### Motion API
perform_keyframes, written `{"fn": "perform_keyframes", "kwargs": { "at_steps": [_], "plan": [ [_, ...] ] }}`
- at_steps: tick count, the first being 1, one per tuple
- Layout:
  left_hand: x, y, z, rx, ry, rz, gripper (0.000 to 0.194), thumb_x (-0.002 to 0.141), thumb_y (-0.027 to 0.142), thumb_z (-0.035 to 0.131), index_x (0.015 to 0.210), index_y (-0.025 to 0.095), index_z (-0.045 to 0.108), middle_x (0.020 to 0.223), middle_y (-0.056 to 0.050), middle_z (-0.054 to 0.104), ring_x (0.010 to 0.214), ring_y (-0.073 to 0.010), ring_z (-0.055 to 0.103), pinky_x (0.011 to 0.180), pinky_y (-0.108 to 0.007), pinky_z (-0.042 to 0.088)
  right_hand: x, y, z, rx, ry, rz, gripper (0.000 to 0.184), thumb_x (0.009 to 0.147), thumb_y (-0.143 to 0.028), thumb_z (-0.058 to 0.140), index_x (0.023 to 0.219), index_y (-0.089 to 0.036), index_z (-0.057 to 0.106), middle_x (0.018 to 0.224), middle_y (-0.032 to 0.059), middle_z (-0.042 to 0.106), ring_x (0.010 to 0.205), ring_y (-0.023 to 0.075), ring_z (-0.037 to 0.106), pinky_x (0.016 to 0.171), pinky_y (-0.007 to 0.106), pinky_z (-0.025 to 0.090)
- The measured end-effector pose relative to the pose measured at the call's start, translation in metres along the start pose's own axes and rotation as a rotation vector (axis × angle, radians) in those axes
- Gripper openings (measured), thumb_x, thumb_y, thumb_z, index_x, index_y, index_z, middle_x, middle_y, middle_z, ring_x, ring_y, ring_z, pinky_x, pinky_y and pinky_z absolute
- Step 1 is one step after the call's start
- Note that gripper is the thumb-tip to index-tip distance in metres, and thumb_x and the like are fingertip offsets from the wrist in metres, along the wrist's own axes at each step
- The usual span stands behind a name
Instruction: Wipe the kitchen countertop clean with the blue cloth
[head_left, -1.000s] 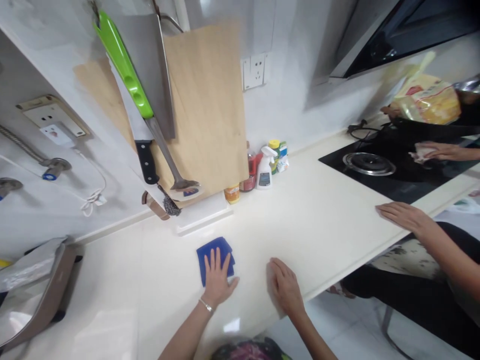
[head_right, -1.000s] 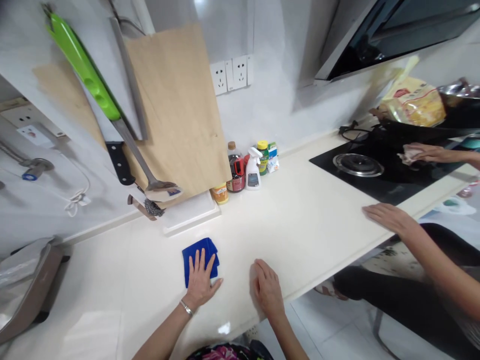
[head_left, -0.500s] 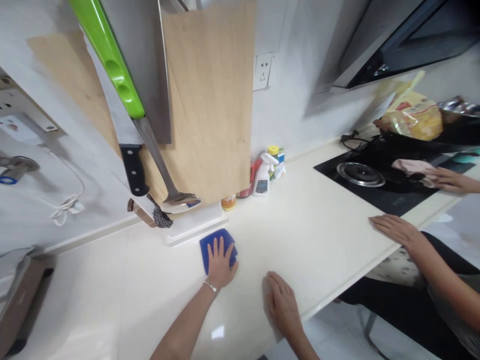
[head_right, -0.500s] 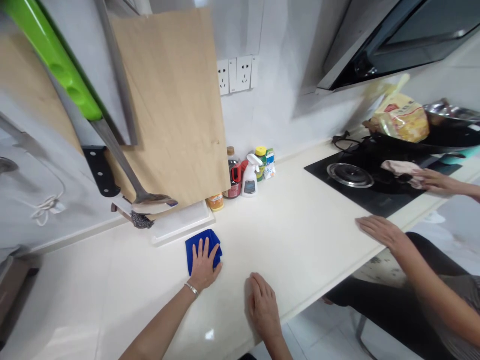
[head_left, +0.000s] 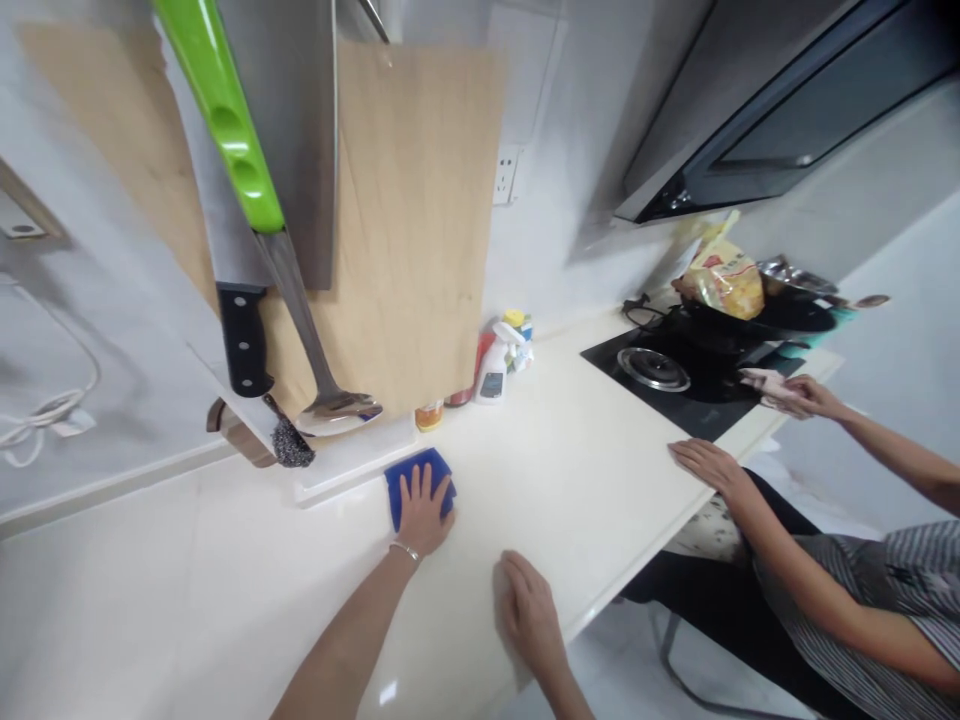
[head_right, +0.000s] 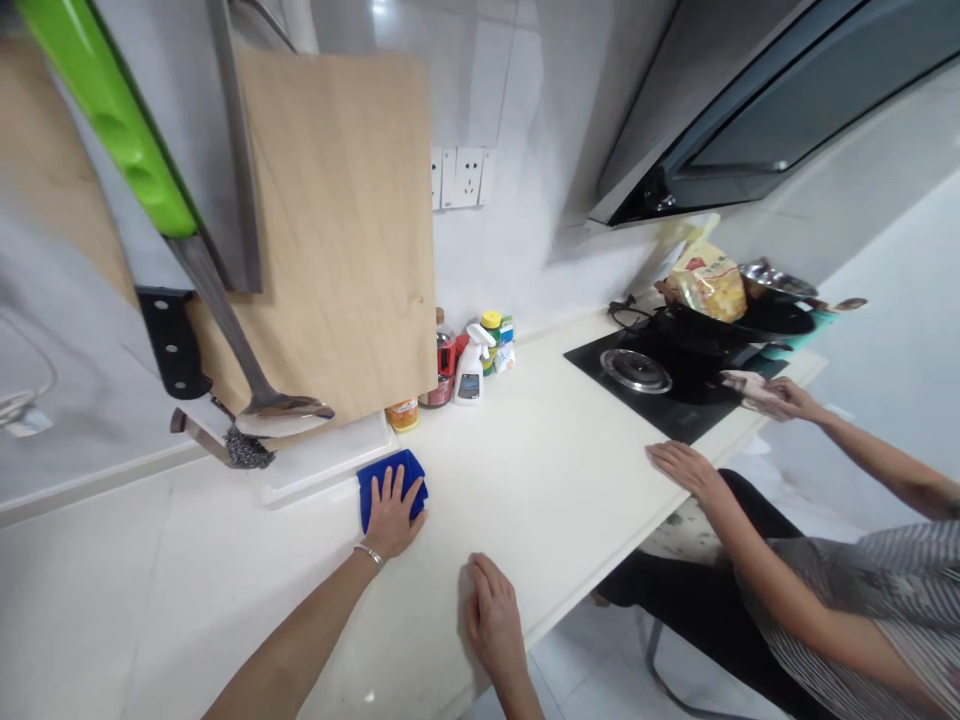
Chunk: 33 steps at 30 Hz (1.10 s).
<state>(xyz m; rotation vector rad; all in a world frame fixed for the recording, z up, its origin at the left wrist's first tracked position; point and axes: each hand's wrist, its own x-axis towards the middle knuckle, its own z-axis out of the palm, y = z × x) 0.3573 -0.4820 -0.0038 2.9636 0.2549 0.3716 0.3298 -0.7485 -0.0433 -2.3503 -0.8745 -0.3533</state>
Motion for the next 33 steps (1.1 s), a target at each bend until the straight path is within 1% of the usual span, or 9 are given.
{"fn": "perform_keyframes", "kwargs": {
  "at_steps": [6, 11, 16, 19, 22, 24, 26, 29, 33],
  "plan": [
    [-0.031, -0.003, -0.008, 0.004, 0.046, -0.011, 0.057, 0.092, 0.051, 0.049, 0.147, 0.033, 0.046, 0.162, -0.012, 0.031, 0.149, -0.0395, 0.024, 0.119, -0.066, 0.018, -0.001, 0.003, 0.002, 0.021, 0.053, -0.013, 0.043, 0.094, -0.021, 0.041, 0.136, -0.024, 0.05, 0.137, 0.0111, 0.059, 0.127, 0.0249, 0.055, 0.1, 0.05, 0.055],
    [-0.085, -0.021, -0.03, 0.032, 0.049, -0.013, 0.057, 0.091, 0.044, 0.052, 0.147, 0.036, 0.044, 0.162, -0.009, 0.03, 0.15, -0.0371, 0.023, 0.119, -0.064, 0.021, -0.007, 0.01, 0.003, 0.021, 0.049, -0.042, 0.039, 0.096, -0.025, 0.042, 0.134, -0.022, 0.051, 0.136, 0.0119, 0.059, 0.127, 0.0253, 0.055, 0.102, 0.05, 0.054],
    [-0.158, -0.054, -0.06, 0.076, 0.051, -0.049, 0.06, 0.09, 0.036, 0.054, 0.149, 0.038, 0.041, 0.163, -0.007, 0.028, 0.151, -0.0345, 0.024, 0.119, -0.062, 0.025, -0.012, 0.015, 0.007, 0.027, 0.052, -0.078, 0.039, 0.096, -0.027, 0.044, 0.135, -0.021, 0.051, 0.135, 0.0129, 0.059, 0.125, 0.0262, 0.056, 0.102, 0.05, 0.053],
    [-0.202, -0.083, -0.077, 0.108, 0.047, -0.111, 0.059, 0.091, 0.034, 0.054, 0.148, 0.039, 0.041, 0.164, -0.005, 0.028, 0.151, -0.0332, 0.024, 0.119, -0.062, 0.027, -0.013, 0.016, 0.009, 0.037, 0.07, -0.096, 0.038, 0.096, -0.027, 0.045, 0.132, -0.019, 0.053, 0.133, 0.0146, 0.06, 0.122, 0.0268, 0.058, 0.1, 0.05, 0.054],
    [-0.233, -0.116, -0.094, 0.12, 0.033, -0.188, 0.053, 0.094, 0.033, 0.048, 0.146, 0.04, 0.045, 0.162, -0.003, 0.032, 0.151, -0.0303, 0.025, 0.119, -0.06, 0.028, -0.013, 0.016, 0.008, 0.019, 0.079, -0.107, 0.038, 0.095, -0.026, 0.046, 0.131, -0.019, 0.053, 0.132, 0.0156, 0.059, 0.12, 0.0277, 0.059, 0.099, 0.051, 0.054],
    [-0.243, -0.135, -0.103, 0.096, 0.011, -0.229, 0.052, 0.095, 0.035, 0.045, 0.148, 0.037, 0.042, 0.161, -0.004, 0.034, 0.15, -0.0285, 0.027, 0.12, -0.058, 0.028, -0.012, 0.016, 0.007, 0.011, 0.077, -0.122, 0.038, 0.095, -0.026, 0.046, 0.132, -0.018, 0.053, 0.132, 0.0161, 0.059, 0.12, 0.028, 0.059, 0.098, 0.051, 0.054],
    [-0.245, -0.148, -0.107, 0.052, 0.009, -0.272, 0.059, 0.097, 0.038, 0.042, 0.154, 0.031, 0.03, 0.16, -0.006, 0.035, 0.15, -0.026, 0.029, 0.119, -0.054, 0.031, -0.012, 0.017, 0.007, 0.018, 0.069, -0.137, 0.038, 0.095, -0.026, 0.046, 0.131, -0.018, 0.053, 0.132, 0.0165, 0.059, 0.118, 0.028, 0.06, 0.098, 0.051, 0.055],
    [-0.236, -0.148, -0.1, 0.041, 0.09, -0.375, 0.071, 0.098, 0.043, 0.039, 0.159, 0.019, 0.011, 0.16, -0.013, 0.035, 0.15, -0.0277, 0.027, 0.119, -0.054, 0.032, -0.014, 0.019, 0.008, 0.023, 0.049, -0.121, 0.037, 0.095, -0.028, 0.046, 0.129, -0.018, 0.054, 0.132, 0.0168, 0.06, 0.117, 0.0286, 0.06, 0.099, 0.052, 0.054],
    [-0.219, -0.134, -0.079, 0.124, 0.148, -0.443, 0.068, 0.095, 0.044, 0.044, 0.155, 0.016, 0.028, 0.162, -0.017, 0.028, 0.152, -0.0368, 0.016, 0.12, -0.061, 0.025, -0.017, 0.022, 0.009, 0.03, 0.016, -0.076, 0.038, 0.095, -0.033, 0.045, 0.129, -0.018, 0.054, 0.131, 0.0167, 0.06, 0.117, 0.0301, 0.061, 0.1, 0.054, 0.053]
  ]
}}
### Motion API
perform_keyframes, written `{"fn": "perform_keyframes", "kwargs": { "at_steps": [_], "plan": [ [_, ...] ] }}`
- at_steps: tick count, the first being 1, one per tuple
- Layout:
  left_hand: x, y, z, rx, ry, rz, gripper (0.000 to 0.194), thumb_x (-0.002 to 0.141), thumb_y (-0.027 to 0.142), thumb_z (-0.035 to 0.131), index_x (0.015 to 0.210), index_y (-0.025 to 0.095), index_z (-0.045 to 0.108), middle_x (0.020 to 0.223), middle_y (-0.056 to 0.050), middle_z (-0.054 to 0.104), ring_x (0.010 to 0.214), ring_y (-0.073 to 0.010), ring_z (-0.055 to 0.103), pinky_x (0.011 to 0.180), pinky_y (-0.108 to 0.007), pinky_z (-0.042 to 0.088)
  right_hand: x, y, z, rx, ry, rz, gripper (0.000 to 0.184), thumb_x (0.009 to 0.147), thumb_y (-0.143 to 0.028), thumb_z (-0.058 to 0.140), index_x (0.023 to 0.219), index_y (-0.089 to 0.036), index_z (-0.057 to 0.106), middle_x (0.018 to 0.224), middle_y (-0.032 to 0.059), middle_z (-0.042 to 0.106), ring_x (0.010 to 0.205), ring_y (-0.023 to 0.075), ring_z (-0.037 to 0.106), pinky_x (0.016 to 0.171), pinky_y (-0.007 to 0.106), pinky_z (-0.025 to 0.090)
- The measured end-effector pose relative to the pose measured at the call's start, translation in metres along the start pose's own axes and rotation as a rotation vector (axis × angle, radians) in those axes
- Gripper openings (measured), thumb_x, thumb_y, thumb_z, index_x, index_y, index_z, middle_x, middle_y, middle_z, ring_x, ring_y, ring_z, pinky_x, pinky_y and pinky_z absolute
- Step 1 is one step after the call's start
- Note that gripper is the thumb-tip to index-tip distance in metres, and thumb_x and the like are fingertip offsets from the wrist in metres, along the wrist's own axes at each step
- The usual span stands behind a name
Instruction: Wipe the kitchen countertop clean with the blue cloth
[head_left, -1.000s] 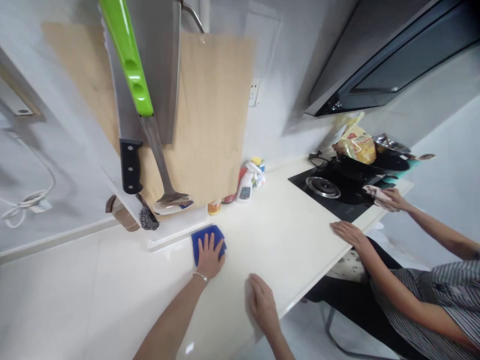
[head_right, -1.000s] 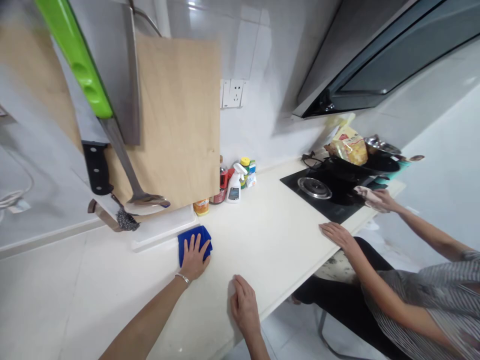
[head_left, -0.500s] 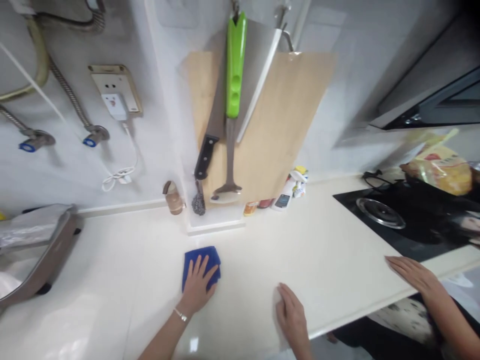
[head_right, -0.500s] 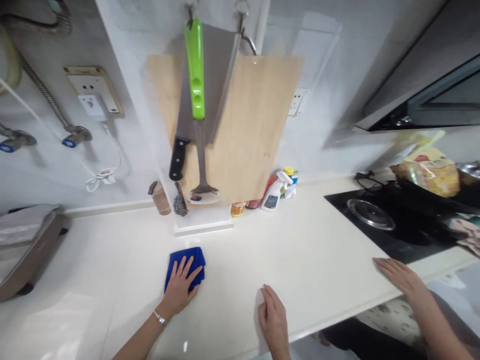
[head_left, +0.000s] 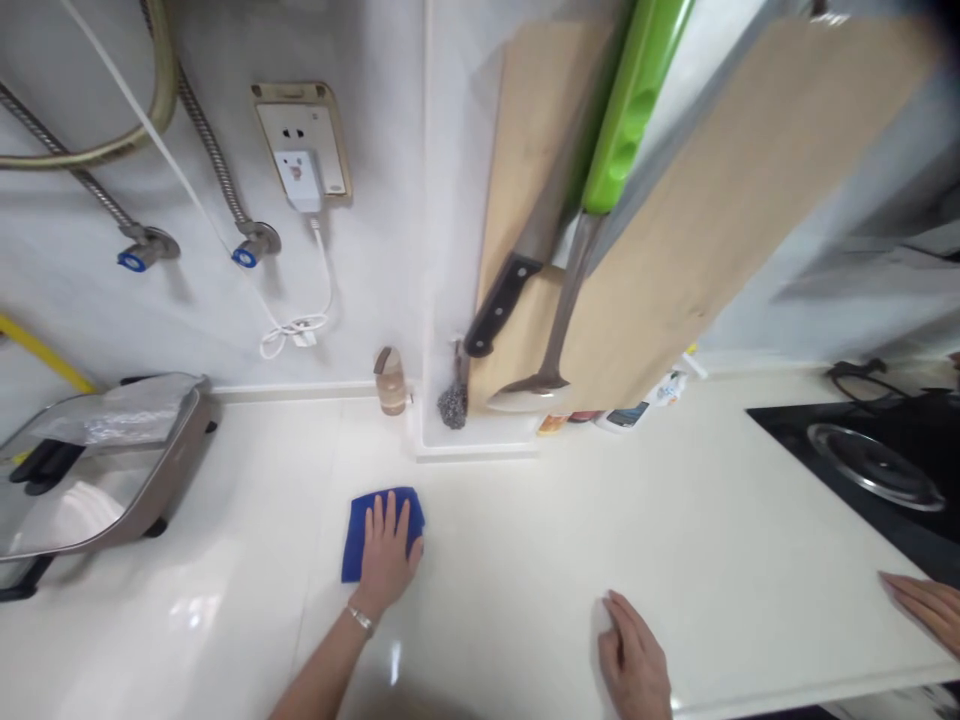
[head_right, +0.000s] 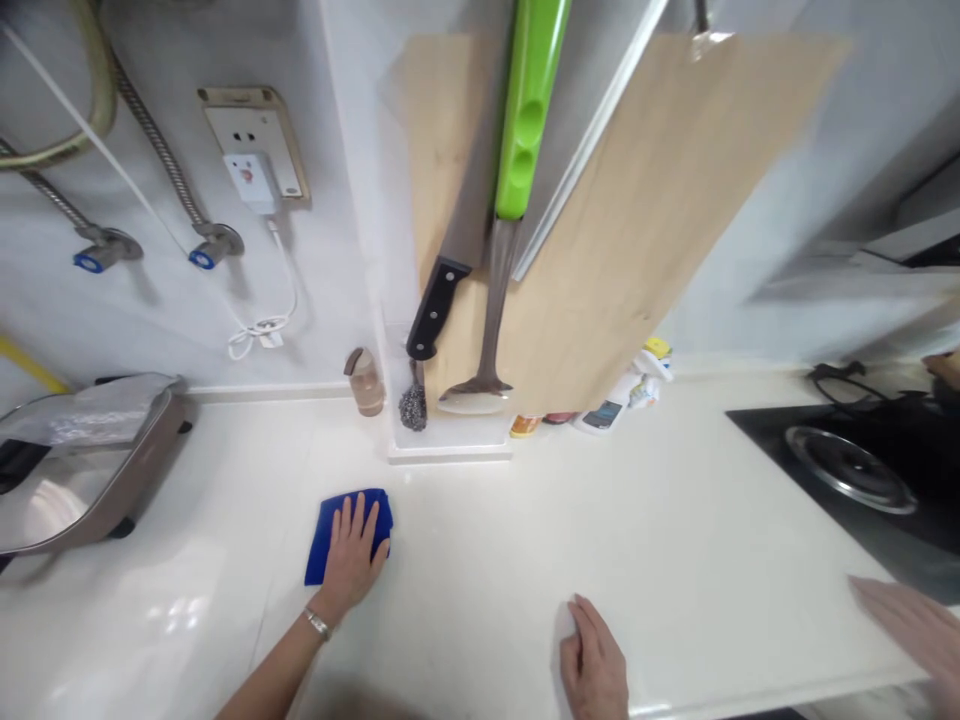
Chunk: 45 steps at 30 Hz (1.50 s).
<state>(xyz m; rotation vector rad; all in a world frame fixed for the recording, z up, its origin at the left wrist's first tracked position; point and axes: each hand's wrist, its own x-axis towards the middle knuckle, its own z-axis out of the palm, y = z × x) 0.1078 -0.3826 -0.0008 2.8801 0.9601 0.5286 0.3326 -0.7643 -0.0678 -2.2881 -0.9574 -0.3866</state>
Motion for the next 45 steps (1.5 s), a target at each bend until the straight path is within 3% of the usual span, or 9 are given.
{"fn": "perform_keyframes", "kwargs": {
  "at_steps": [3, 9, 15, 19, 24, 30, 34, 40, 45],
  "plan": [
    [0.018, 0.001, 0.008, 0.015, 0.0, -0.04, 0.06, 0.096, 0.037, 0.042, 0.152, 0.016, 0.037, 0.163, -0.016, 0.024, 0.152, -0.0371, 0.012, 0.122, -0.06, 0.022, -0.001, 0.003, 0.0, 0.003, -0.024, -0.003, 0.038, 0.095, -0.034, 0.044, 0.128, -0.019, 0.055, 0.131, 0.0163, 0.061, 0.117, 0.0308, 0.061, 0.098, 0.054, 0.053],
    [0.091, -0.027, 0.019, -0.022, -0.007, -0.137, 0.058, 0.095, 0.027, 0.036, 0.15, 0.013, 0.04, 0.162, -0.015, 0.027, 0.152, -0.0368, 0.015, 0.122, -0.061, 0.02, -0.005, 0.014, 0.0, -0.011, -0.071, 0.0, 0.038, 0.095, -0.037, 0.044, 0.127, -0.02, 0.056, 0.132, 0.0158, 0.061, 0.116, 0.0321, 0.062, 0.094, 0.053, 0.056],
    [0.148, -0.034, 0.036, -0.04, -0.026, -0.167, 0.058, 0.093, 0.027, 0.038, 0.149, 0.013, 0.043, 0.162, -0.016, 0.029, 0.151, -0.038, 0.018, 0.122, -0.061, 0.018, -0.005, 0.019, -0.002, -0.028, -0.086, -0.051, 0.039, 0.093, -0.033, 0.047, 0.129, -0.02, 0.055, 0.132, 0.0161, 0.062, 0.115, 0.0323, 0.064, 0.091, 0.05, 0.058],
    [0.172, -0.037, 0.046, -0.076, -0.035, -0.168, 0.058, 0.092, 0.027, 0.039, 0.149, 0.013, 0.043, 0.162, -0.015, 0.03, 0.151, -0.0378, 0.018, 0.122, -0.062, 0.015, -0.003, 0.015, -0.006, -0.029, -0.103, -0.031, 0.039, 0.093, -0.032, 0.047, 0.129, -0.021, 0.055, 0.131, 0.0163, 0.062, 0.114, 0.0326, 0.064, 0.089, 0.05, 0.059],
    [0.181, -0.039, 0.052, -0.084, -0.015, -0.167, 0.058, 0.092, 0.028, 0.039, 0.147, 0.013, 0.046, 0.162, -0.014, 0.031, 0.152, -0.0378, 0.017, 0.122, -0.061, 0.015, -0.002, 0.009, -0.007, -0.041, -0.096, 0.007, 0.038, 0.093, -0.032, 0.046, 0.127, -0.021, 0.056, 0.131, 0.0157, 0.062, 0.114, 0.0322, 0.064, 0.091, 0.051, 0.057],
    [0.174, -0.039, 0.046, -0.074, 0.011, -0.147, 0.056, 0.092, 0.028, 0.038, 0.146, 0.012, 0.047, 0.159, -0.016, 0.036, 0.151, -0.0369, 0.022, 0.12, -0.061, 0.019, 0.002, -0.001, -0.006, -0.028, -0.089, 0.053, 0.038, 0.094, -0.032, 0.045, 0.128, -0.02, 0.055, 0.132, 0.0147, 0.061, 0.119, 0.0304, 0.061, 0.097, 0.052, 0.054],
    [0.155, -0.038, 0.037, -0.048, 0.01, -0.112, 0.056, 0.093, 0.028, 0.037, 0.146, 0.014, 0.047, 0.158, -0.016, 0.037, 0.15, -0.0362, 0.025, 0.12, -0.061, 0.021, 0.004, -0.004, -0.004, -0.041, -0.047, 0.027, 0.039, 0.093, -0.031, 0.046, 0.13, -0.021, 0.053, 0.133, 0.0132, 0.06, 0.12, 0.0287, 0.059, 0.1, 0.051, 0.053],
    [0.082, -0.023, 0.021, -0.006, 0.041, -0.037, 0.056, 0.093, 0.027, 0.038, 0.147, 0.016, 0.047, 0.158, -0.016, 0.037, 0.149, -0.0355, 0.026, 0.12, -0.06, 0.024, 0.005, -0.005, 0.0, -0.037, -0.018, -0.007, 0.038, 0.094, -0.027, 0.044, 0.131, -0.021, 0.051, 0.133, 0.0132, 0.059, 0.121, 0.0278, 0.058, 0.1, 0.052, 0.052],
    [0.01, 0.018, 0.014, 0.029, 0.016, 0.2, 0.059, 0.092, 0.025, 0.042, 0.151, 0.021, 0.04, 0.161, -0.01, 0.034, 0.151, -0.0327, 0.024, 0.121, -0.055, 0.029, 0.006, -0.006, 0.007, -0.075, 0.014, -0.029, 0.039, 0.094, -0.025, 0.041, 0.133, -0.02, 0.049, 0.134, 0.0139, 0.058, 0.123, 0.0278, 0.056, 0.1, 0.052, 0.052]
  ]
}}
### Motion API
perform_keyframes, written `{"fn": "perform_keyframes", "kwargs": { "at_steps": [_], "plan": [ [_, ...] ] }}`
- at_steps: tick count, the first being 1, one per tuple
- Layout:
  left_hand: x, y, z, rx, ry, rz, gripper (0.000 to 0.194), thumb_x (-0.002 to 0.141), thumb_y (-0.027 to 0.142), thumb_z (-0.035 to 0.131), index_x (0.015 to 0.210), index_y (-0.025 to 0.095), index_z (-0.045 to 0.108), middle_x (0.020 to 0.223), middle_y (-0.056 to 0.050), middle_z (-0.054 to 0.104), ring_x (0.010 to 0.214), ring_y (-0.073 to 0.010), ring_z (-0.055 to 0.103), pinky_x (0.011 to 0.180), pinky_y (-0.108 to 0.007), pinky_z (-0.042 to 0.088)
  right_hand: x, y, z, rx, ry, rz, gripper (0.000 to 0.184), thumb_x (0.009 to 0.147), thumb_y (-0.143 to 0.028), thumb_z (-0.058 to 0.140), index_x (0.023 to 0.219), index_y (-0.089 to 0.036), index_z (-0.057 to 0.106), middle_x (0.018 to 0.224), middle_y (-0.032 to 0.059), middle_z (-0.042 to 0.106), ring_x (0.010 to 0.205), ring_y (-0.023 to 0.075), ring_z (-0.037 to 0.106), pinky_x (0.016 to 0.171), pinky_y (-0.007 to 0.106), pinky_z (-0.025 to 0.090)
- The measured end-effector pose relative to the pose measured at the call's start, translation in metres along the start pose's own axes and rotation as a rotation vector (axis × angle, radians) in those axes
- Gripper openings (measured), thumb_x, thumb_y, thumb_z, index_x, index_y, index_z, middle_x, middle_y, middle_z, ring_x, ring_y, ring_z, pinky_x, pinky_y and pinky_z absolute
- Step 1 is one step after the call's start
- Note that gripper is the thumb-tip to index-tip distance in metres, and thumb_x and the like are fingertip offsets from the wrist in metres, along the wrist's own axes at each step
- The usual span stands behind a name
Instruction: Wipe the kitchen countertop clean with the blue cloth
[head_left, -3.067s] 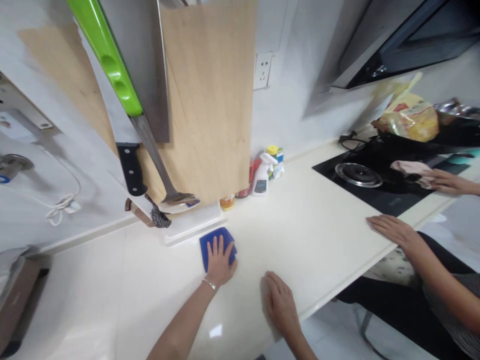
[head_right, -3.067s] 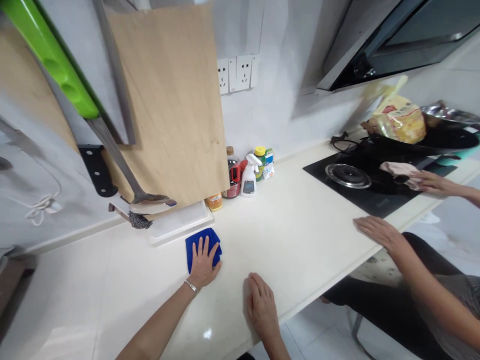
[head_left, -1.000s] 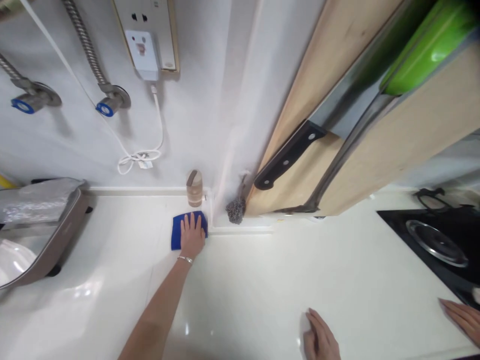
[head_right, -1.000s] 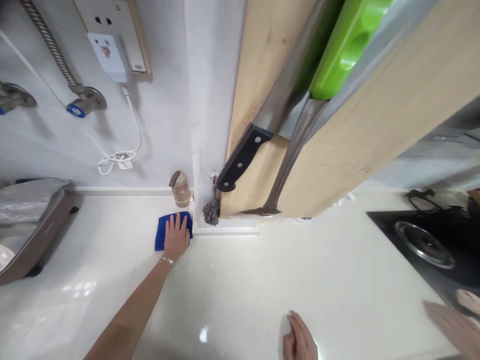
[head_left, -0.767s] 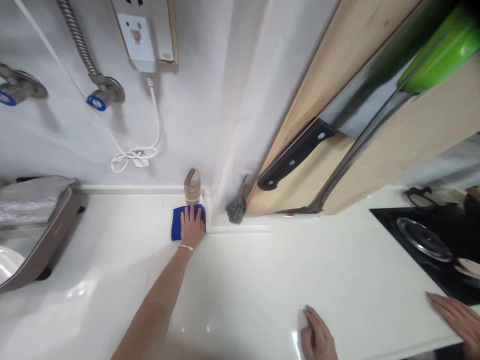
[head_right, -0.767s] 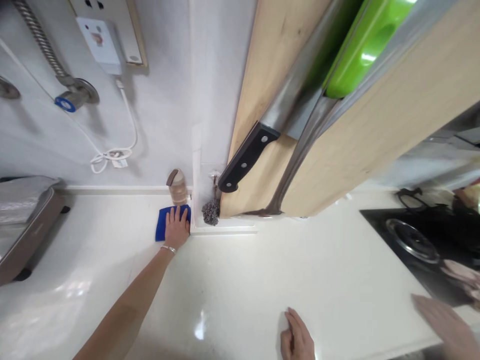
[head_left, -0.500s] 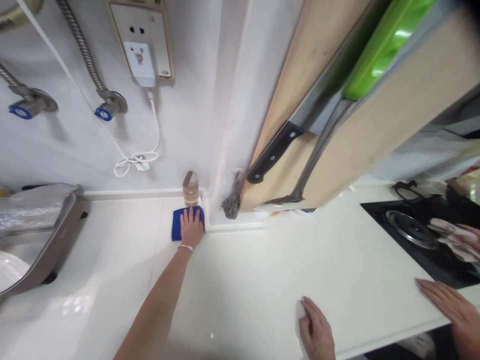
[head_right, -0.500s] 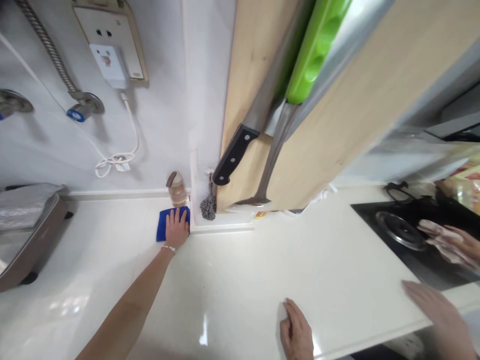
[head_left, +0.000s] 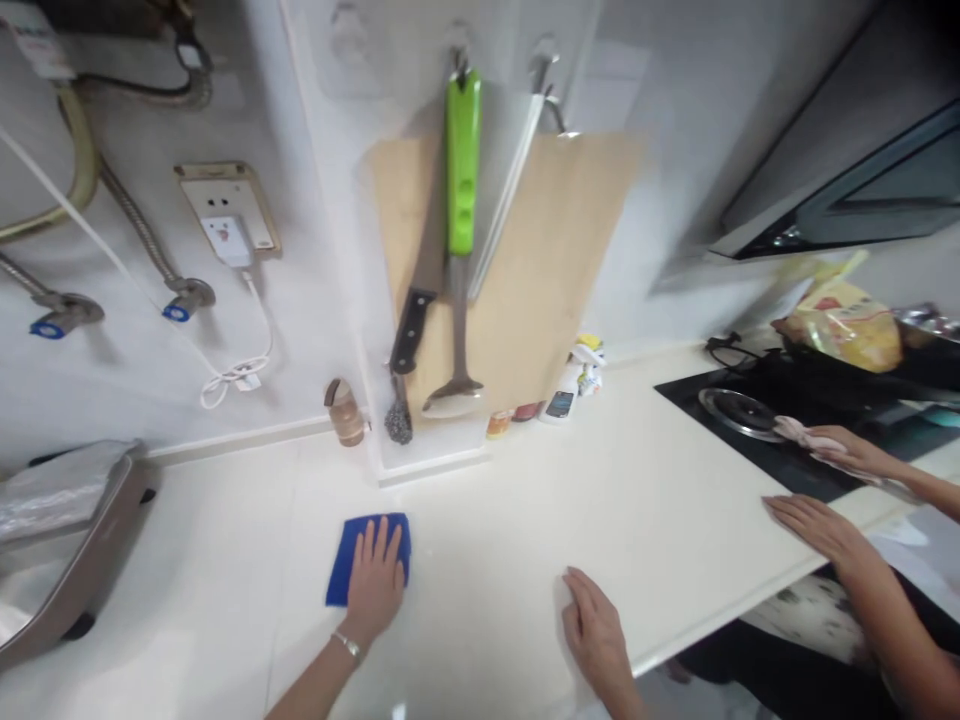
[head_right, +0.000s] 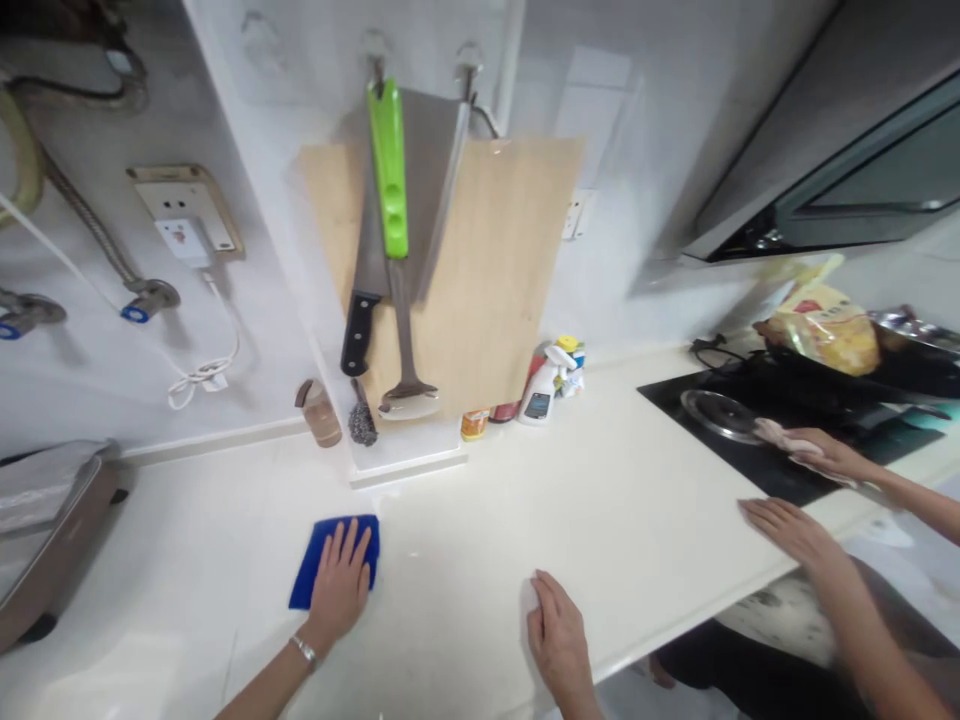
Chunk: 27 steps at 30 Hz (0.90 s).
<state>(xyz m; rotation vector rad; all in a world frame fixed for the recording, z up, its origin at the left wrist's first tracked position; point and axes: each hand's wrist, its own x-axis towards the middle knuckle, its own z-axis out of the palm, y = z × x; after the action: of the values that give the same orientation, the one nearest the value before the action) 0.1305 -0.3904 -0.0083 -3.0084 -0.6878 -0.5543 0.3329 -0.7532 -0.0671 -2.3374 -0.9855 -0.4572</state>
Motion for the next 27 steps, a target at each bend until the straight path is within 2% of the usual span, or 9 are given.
{"fn": "perform_keyframes", "kwargs": {
  "at_steps": [4, 9, 13, 15, 17, 20, 22, 24, 27],
  "plan": [
    [-0.016, 0.064, -0.004, -0.067, -0.137, 0.26, 0.068, 0.09, 0.022, 0.044, 0.156, 0.025, 0.027, 0.165, -0.008, 0.022, 0.152, -0.0331, 0.016, 0.121, -0.056, 0.027, 0.0, 0.0, 0.004, -0.011, 0.023, 0.001, 0.04, 0.095, -0.024, 0.04, 0.134, -0.02, 0.049, 0.136, 0.0139, 0.058, 0.126, 0.0271, 0.054, 0.101, 0.05, 0.051],
    [0.006, 0.144, -0.005, -0.276, -0.347, 0.63, 0.076, 0.088, 0.026, 0.051, 0.157, 0.024, 0.02, 0.167, -0.008, 0.013, 0.154, -0.0339, 0.005, 0.122, -0.06, 0.018, 0.002, -0.002, 0.004, 0.016, 0.021, 0.02, 0.04, 0.095, -0.026, 0.039, 0.132, -0.019, 0.052, 0.134, 0.0143, 0.059, 0.127, 0.0276, 0.054, 0.103, 0.051, 0.05],
    [0.02, 0.17, -0.003, -0.415, -0.378, 0.754, 0.068, 0.088, 0.029, 0.052, 0.153, 0.024, 0.033, 0.165, -0.008, 0.023, 0.154, -0.0323, 0.008, 0.122, -0.061, 0.019, 0.001, -0.001, 0.001, 0.11, 0.043, 0.053, 0.037, 0.096, -0.026, 0.039, 0.128, -0.021, 0.055, 0.134, 0.0132, 0.06, 0.126, 0.0268, 0.055, 0.103, 0.051, 0.05],
    [0.019, 0.161, -0.005, -0.46, -0.349, 0.737, 0.061, 0.091, 0.025, 0.048, 0.151, 0.023, 0.037, 0.164, -0.009, 0.027, 0.153, -0.0285, 0.014, 0.122, -0.057, 0.024, 0.0, 0.0, -0.001, 0.178, 0.066, 0.083, 0.035, 0.096, -0.026, 0.038, 0.124, -0.022, 0.058, 0.131, 0.0113, 0.062, 0.123, 0.0251, 0.058, 0.101, 0.05, 0.052],
    [0.013, 0.137, -0.008, -0.472, -0.283, 0.636, 0.056, 0.094, 0.021, 0.04, 0.15, 0.023, 0.038, 0.163, -0.009, 0.03, 0.153, -0.0236, 0.02, 0.122, -0.052, 0.028, 0.002, -0.001, -0.005, 0.21, 0.112, 0.109, 0.034, 0.096, -0.025, 0.037, 0.122, -0.022, 0.059, 0.126, 0.0103, 0.065, 0.118, 0.0237, 0.061, 0.098, 0.049, 0.054],
    [0.001, 0.079, -0.014, -0.413, -0.136, 0.311, 0.052, 0.098, 0.024, 0.033, 0.149, 0.023, 0.041, 0.16, -0.009, 0.036, 0.152, -0.0218, 0.022, 0.122, -0.05, 0.029, 0.017, -0.018, -0.013, 0.177, 0.13, 0.051, 0.038, 0.095, -0.021, 0.038, 0.128, -0.021, 0.056, 0.129, 0.0117, 0.063, 0.121, 0.0239, 0.059, 0.1, 0.049, 0.053],
    [-0.008, 0.036, -0.017, -0.351, -0.057, 0.078, 0.051, 0.098, 0.028, 0.032, 0.146, 0.019, 0.044, 0.159, -0.011, 0.036, 0.152, -0.0241, 0.022, 0.123, -0.052, 0.026, 0.036, -0.04, -0.017, 0.157, 0.043, -0.091, 0.045, 0.093, -0.018, 0.039, 0.135, -0.021, 0.052, 0.139, 0.0122, 0.058, 0.132, 0.0247, 0.051, 0.108, 0.052, 0.046],
    [-0.015, 0.0, -0.02, -0.275, 0.006, -0.132, 0.054, 0.096, 0.034, 0.032, 0.143, 0.013, 0.047, 0.158, -0.015, 0.036, 0.153, -0.0288, 0.017, 0.123, -0.054, 0.024, 0.055, -0.066, -0.017, 0.137, -0.125, -0.275, 0.052, 0.091, -0.018, 0.041, 0.142, -0.022, 0.047, 0.15, 0.0103, 0.048, 0.144, 0.0272, 0.037, 0.118, 0.058, 0.033],
    [-0.026, -0.033, -0.028, -0.167, 0.054, -0.371, 0.06, 0.094, 0.039, 0.03, 0.141, 0.005, 0.048, 0.155, -0.022, 0.038, 0.153, -0.0331, 0.012, 0.123, -0.055, 0.02, 0.074, -0.099, -0.01, 0.11, -0.347, -0.411, 0.059, 0.088, -0.023, 0.046, 0.147, -0.023, 0.043, 0.159, 0.0075, 0.036, 0.15, 0.0307, 0.022, 0.123, 0.061, 0.019]
  ]
}}
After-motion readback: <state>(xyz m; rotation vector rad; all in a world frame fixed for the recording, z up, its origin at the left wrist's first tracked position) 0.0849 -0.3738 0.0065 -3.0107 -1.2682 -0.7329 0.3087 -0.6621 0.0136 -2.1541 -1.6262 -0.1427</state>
